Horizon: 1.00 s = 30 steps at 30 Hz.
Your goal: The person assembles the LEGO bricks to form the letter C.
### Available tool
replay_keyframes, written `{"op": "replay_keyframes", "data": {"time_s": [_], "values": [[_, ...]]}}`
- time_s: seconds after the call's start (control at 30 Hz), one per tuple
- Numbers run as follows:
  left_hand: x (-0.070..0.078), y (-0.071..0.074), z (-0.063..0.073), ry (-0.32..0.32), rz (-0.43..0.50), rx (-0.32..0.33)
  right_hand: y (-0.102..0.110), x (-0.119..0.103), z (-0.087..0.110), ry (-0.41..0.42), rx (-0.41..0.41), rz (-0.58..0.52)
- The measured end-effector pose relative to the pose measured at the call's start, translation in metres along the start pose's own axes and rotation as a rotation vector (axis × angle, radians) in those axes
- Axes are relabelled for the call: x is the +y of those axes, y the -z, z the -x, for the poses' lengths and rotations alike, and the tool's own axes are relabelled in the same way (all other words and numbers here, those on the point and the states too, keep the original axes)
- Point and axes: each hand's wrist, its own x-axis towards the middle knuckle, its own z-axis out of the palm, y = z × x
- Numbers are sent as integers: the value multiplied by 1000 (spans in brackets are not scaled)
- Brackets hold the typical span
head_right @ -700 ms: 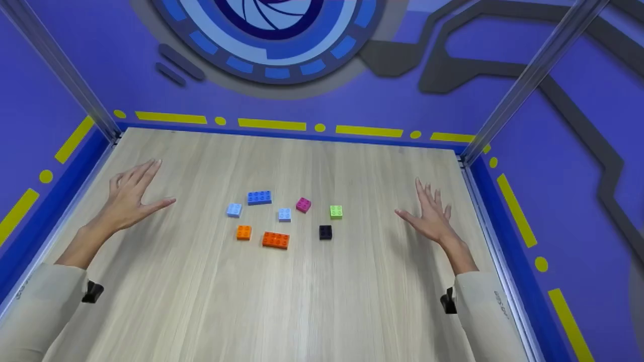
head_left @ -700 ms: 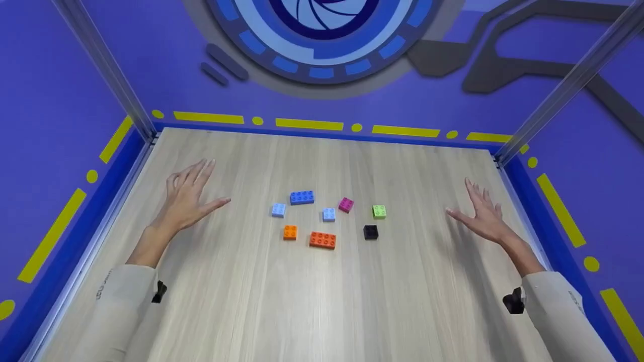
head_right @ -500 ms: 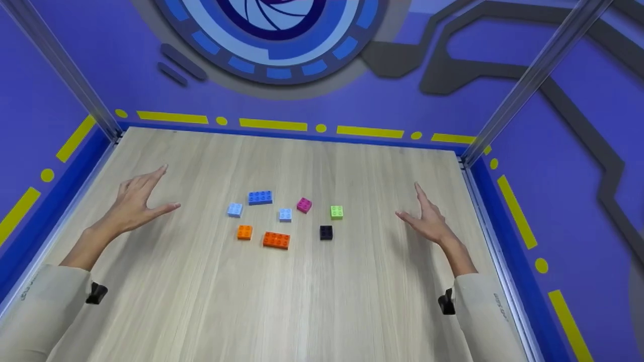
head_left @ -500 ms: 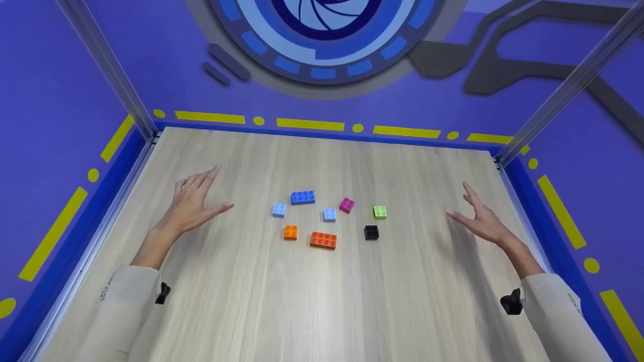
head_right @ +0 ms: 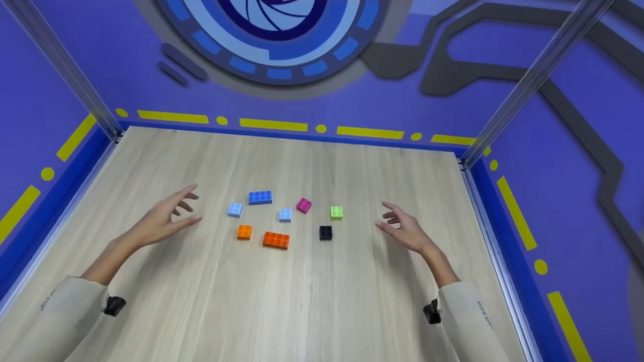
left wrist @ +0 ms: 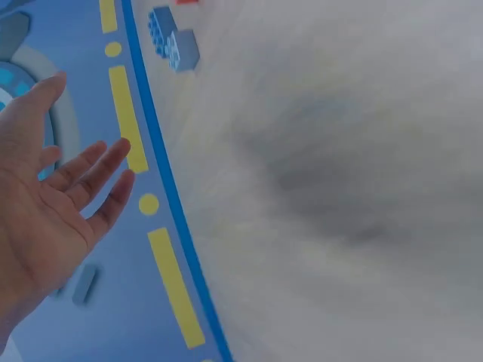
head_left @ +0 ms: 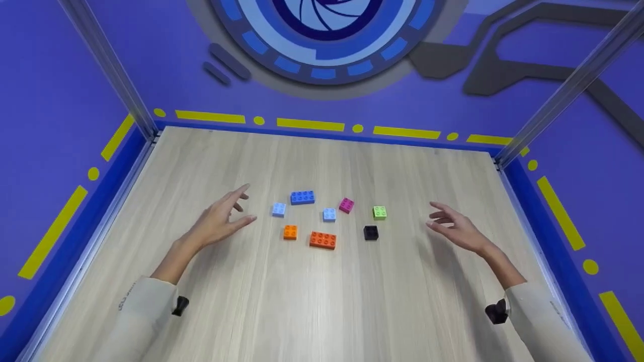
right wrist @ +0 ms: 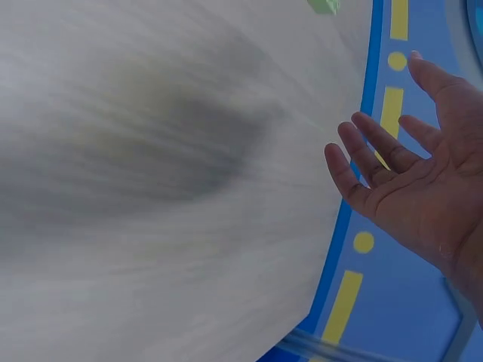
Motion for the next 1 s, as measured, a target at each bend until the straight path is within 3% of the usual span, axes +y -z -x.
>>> {"op": "replay_keyframes", "data": {"time_s": [0.13,0.57,0.77,1.0], "values": [[11,-17,0,-16,94,-36,-16,-10,-3,54,-28,-20],[35,-63,-3,-108,233,-135,-70,-40,-12,100,-143,-82],[45,-89,-2,-131,238,-179,-105,-53,-16,122,-200,-153],[50,-119,-3,-131,179,-183,-147,-70,-26,96,-241,-243]]}}
